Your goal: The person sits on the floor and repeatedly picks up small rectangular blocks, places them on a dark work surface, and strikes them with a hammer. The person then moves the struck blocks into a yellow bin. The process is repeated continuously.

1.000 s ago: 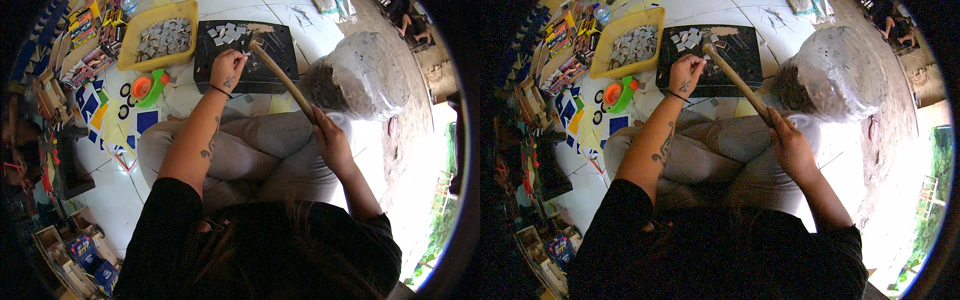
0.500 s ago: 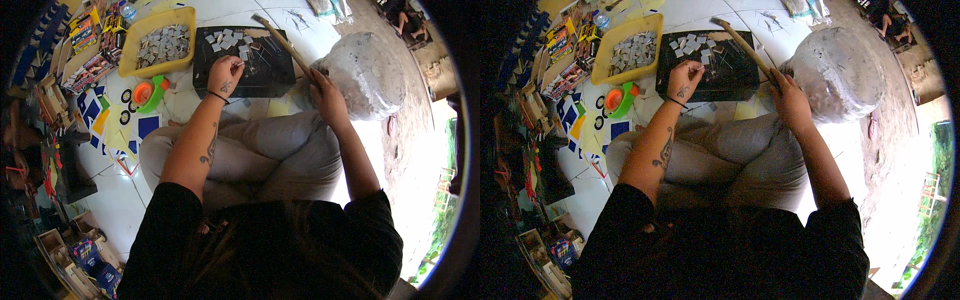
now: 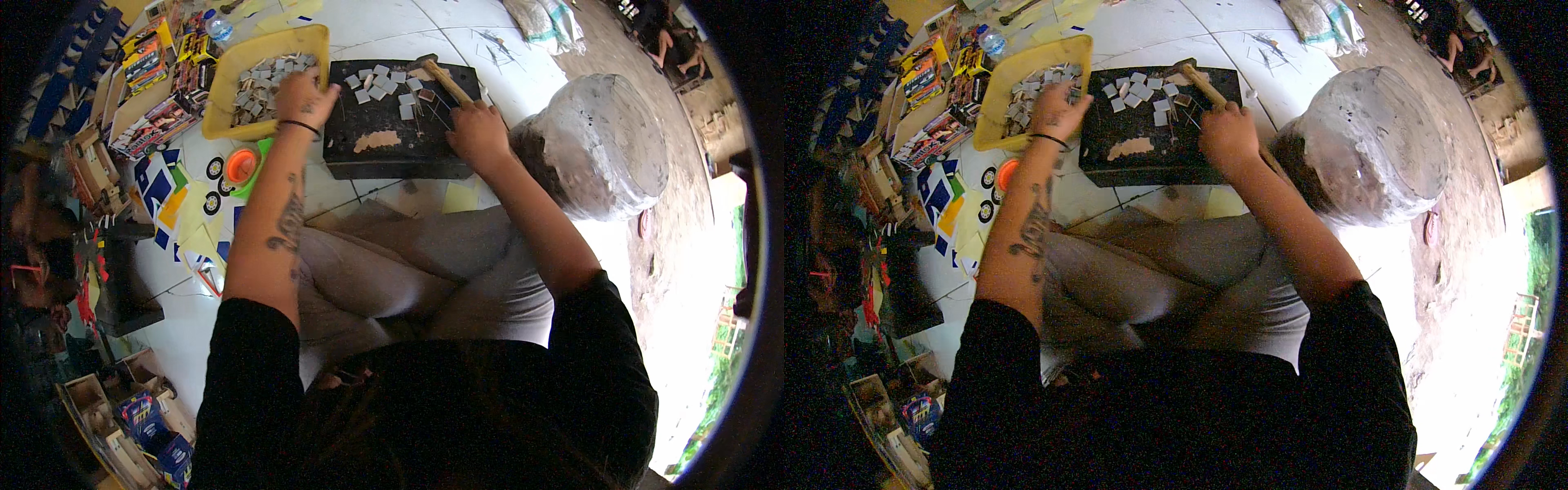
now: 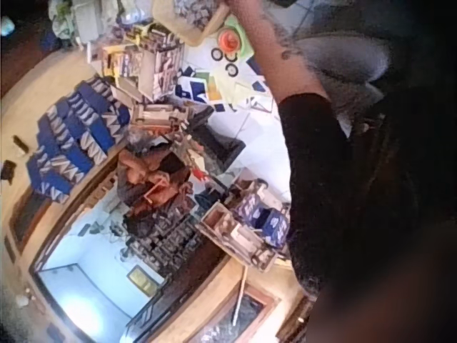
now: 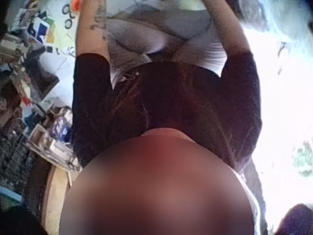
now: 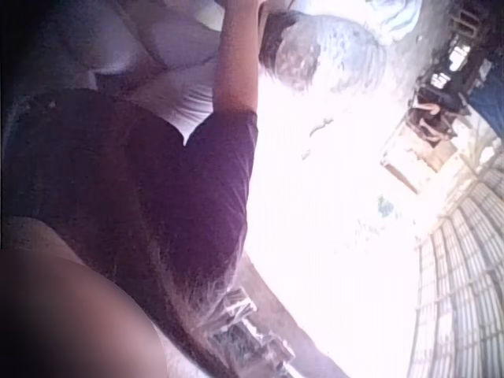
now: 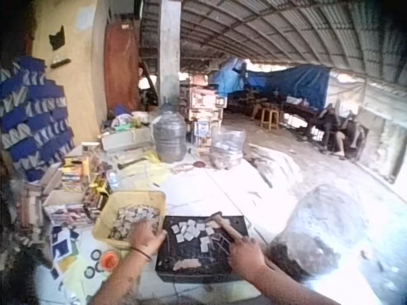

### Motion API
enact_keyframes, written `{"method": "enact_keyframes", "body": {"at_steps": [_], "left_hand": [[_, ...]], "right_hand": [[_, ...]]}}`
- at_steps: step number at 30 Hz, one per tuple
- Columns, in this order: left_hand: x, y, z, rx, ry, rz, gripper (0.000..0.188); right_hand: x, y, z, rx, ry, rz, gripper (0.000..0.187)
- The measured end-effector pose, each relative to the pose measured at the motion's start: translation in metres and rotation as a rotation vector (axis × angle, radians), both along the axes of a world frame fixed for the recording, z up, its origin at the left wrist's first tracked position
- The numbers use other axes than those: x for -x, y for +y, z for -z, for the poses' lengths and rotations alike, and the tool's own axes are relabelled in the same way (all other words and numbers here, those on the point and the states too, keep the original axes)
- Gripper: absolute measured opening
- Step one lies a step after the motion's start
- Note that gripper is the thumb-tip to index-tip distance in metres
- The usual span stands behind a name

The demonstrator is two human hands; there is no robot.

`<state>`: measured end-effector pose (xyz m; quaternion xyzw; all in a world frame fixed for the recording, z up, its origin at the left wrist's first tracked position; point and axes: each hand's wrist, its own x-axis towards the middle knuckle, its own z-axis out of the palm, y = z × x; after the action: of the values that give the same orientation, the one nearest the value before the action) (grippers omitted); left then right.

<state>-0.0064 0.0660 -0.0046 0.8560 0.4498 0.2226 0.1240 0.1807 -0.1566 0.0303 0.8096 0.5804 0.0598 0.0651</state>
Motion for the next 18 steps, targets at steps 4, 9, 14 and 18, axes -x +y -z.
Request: {"method": "enact_keyframes", "body": {"at_steps": [4, 9, 14, 18], "left_hand": [[-0.028, -0.039, 0.024, -0.027, 0.121, 0.002, 0.038], [-0.035, -0.048, 0.029, -0.018, -0.121, 0.016, 0.022], [-0.019, -0.079, 0.019, 0.087, -0.340, 0.207, 0.022], [-0.026, -0.117, 0.013, -0.059, -0.330, 0.335, 0.017]], "right_hand": [[0.009, 0.043, 0.008, 0.117, -0.033, 0.086, 0.013], [0.003, 0.046, 0.008, -0.001, 0.054, 0.046, 0.013], [-0.012, 0.015, 0.010, -0.384, 0.666, 0.130, 0.014], [-0.014, 0.014, 0.021, -0.642, 1.459, 0.059, 0.012]]}}
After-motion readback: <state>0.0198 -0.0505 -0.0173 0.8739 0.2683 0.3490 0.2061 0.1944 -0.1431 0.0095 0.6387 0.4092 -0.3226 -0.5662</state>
